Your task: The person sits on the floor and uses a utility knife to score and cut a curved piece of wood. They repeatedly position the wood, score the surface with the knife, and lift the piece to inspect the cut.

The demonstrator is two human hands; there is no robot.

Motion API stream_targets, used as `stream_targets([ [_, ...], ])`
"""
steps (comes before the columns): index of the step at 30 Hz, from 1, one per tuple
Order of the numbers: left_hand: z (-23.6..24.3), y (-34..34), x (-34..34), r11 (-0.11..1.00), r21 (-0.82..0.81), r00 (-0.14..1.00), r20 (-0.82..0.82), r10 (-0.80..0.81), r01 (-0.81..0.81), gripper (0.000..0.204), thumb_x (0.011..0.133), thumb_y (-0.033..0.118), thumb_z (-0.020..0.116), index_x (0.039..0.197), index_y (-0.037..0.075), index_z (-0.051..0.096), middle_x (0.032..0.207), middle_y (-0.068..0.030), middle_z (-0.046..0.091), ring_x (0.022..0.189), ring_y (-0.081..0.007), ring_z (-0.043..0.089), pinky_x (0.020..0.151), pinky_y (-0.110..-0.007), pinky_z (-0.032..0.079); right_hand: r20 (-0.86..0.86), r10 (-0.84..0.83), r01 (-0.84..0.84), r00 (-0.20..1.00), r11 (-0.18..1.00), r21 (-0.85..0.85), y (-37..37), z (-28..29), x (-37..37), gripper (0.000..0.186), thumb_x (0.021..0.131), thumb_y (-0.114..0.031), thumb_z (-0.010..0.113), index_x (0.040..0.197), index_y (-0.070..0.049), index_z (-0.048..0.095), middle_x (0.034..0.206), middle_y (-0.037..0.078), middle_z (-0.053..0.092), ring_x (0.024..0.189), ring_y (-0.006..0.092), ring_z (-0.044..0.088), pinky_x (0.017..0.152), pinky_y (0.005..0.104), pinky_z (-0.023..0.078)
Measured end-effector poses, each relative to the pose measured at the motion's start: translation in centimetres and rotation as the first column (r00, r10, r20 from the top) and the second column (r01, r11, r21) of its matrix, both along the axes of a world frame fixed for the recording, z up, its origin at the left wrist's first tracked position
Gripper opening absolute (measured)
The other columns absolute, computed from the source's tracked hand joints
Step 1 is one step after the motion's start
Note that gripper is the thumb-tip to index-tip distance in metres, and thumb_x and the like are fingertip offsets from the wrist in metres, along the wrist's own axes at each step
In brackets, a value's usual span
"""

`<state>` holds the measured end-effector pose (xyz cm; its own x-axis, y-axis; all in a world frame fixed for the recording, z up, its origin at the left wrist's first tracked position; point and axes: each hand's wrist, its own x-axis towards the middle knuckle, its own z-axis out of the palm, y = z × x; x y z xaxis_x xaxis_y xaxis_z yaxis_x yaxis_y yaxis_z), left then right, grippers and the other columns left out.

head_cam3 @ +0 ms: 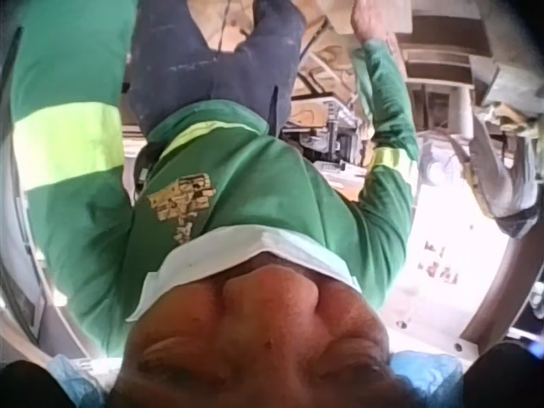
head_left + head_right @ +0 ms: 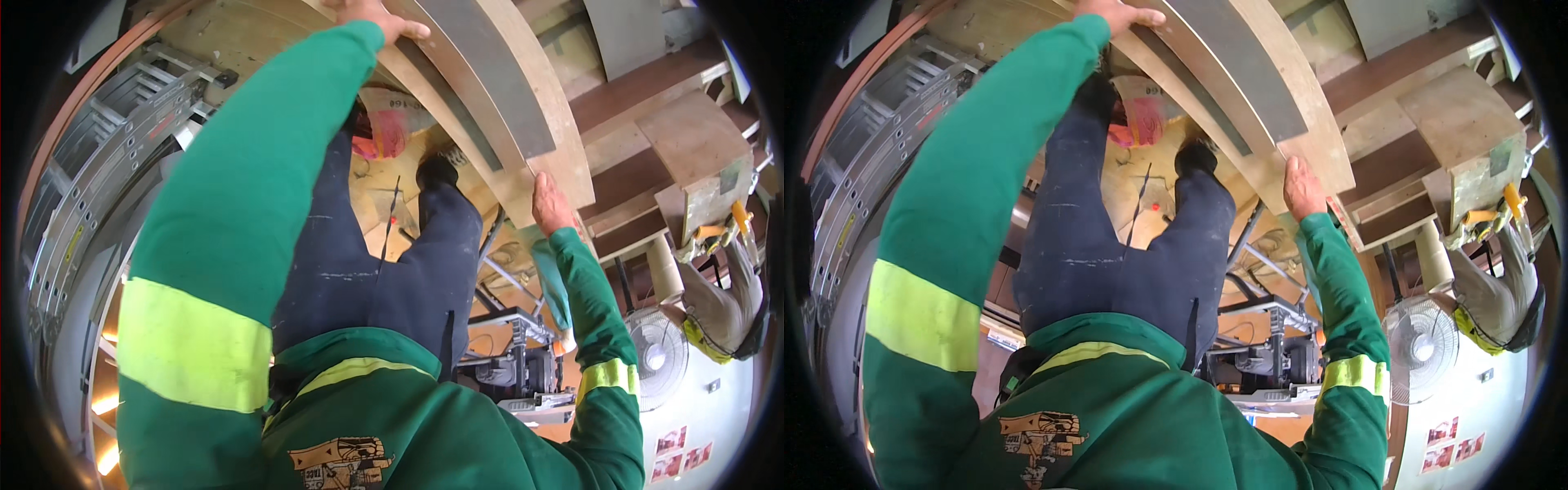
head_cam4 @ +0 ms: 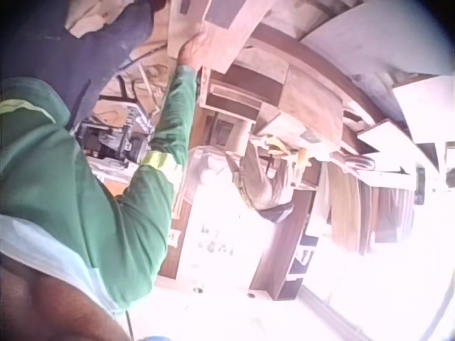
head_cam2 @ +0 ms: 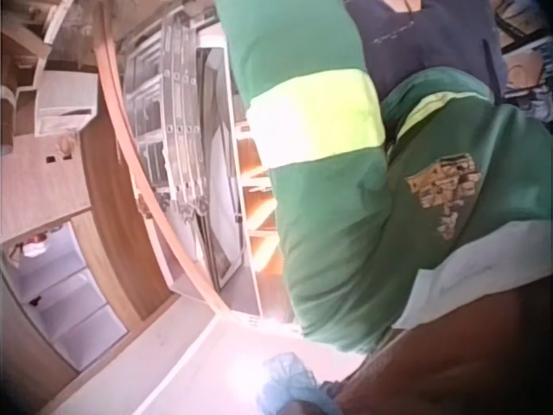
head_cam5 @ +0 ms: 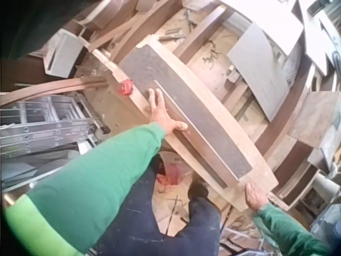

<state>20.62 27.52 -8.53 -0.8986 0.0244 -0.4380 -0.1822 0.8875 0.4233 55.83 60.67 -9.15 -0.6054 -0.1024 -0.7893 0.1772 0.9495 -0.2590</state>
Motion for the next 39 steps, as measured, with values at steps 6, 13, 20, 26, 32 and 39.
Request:
stream_targets([
  [6,-1.6,0.1,0.2,0.993,0.094,0.985,0.162,0.061,-0.077,0.155,0.05,0.042,0.1,0.164,0.017,-0.003,0.171,-0.0089,-0.01,0.15,-0.0552,0.014,0.112,-0.051,0.048,-0.37,-0.167,0.118,0.914,0.982,-0.15,-6.7,1.7,-11.9,0.018,0.097,-0.007,0.044,0.113,-0.002,0.048,0.105,0.028,0.065,0.094,0.0465,0.066,0.081,0.0549,0.054],
  [13,0.1,1.0,-0.7,0.995,-0.071,0.975,0.209,0.077,-0.063,0.152,0.054,0.038,0.099,0.164,0.021,-0.004,0.171,-0.0027,-0.011,0.152,-0.0538,0.007,0.11,-0.056,0.049,-0.533,-0.061,-0.076,0.844,0.97,-0.23,-18.8,-2.8,-37.4,0.02,0.099,-0.016,0.049,0.108,0.001,0.046,0.105,0.026,0.067,0.099,0.0437,0.068,0.083,0.0496,0.056],
  [20,-0.4,1.0,-1.0,0.96,-0.246,0.968,0.239,-0.071,0.131,0.153,0.053,0.044,0.099,0.164,0.025,-0.005,0.171,0.0019,-0.015,0.153,-0.0517,0.007,0.104,-0.062,0.051,-0.451,-0.038,-0.079,0.891,0.968,-0.239,-23.2,-2.5,-43.0,0.021,0.101,-0.016,0.043,0.107,0.004,0.048,0.105,0.03,0.069,0.104,0.0474,0.065,0.089,0.0543,0.052],
  [26,0.1,0.6,-0.8,0.993,-0.082,0.957,0.272,0.103,-0.084,0.153,0.053,0.044,0.099,0.164,0.026,-0.004,0.17,0.0024,-0.015,0.152,-0.0522,0.008,0.103,-0.065,0.05,-0.379,0.084,-0.175,0.921,0.961,-0.213,-22.9,-2.6,-43.7,0.034,0.104,-0.03,0.046,0.11,0.003,0.05,0.109,0.029,0.069,0.107,0.0446,0.067,0.091,0.0506,0.055],
  [32,1.0,1.2,-1.4,0.99,-0.139,0.958,0.276,0.07,-0.032,0.151,0.055,0.04,0.098,0.164,0.02,-0.005,0.17,-0.0047,-0.014,0.151,-0.055,0.009,0.108,-0.06,0.048,-0.498,-0.046,-0.113,0.866,0.952,-0.284,-22.3,-4.4,-42.6,0.027,0.102,-0.025,0.048,0.106,0.002,0.048,0.105,0.028,0.069,0.103,0.0449,0.067,0.09,0.0509,0.055],
  [39,1.7,1.4,-1.3,0.988,-0.152,0.943,0.327,0.058,-0.008,0.151,0.056,0.041,0.098,0.163,0.017,-0.005,0.17,-0.0091,-0.013,0.15,-0.0572,0.008,0.111,-0.056,0.048,-0.445,0.063,-0.19,0.893,0.95,-0.248,-22.1,-4.2,-43.2,0.021,0.102,-0.018,0.044,0.105,0.003,0.046,0.103,0.034,0.067,0.102,0.0498,0.064,0.088,0.0557,0.051],
])
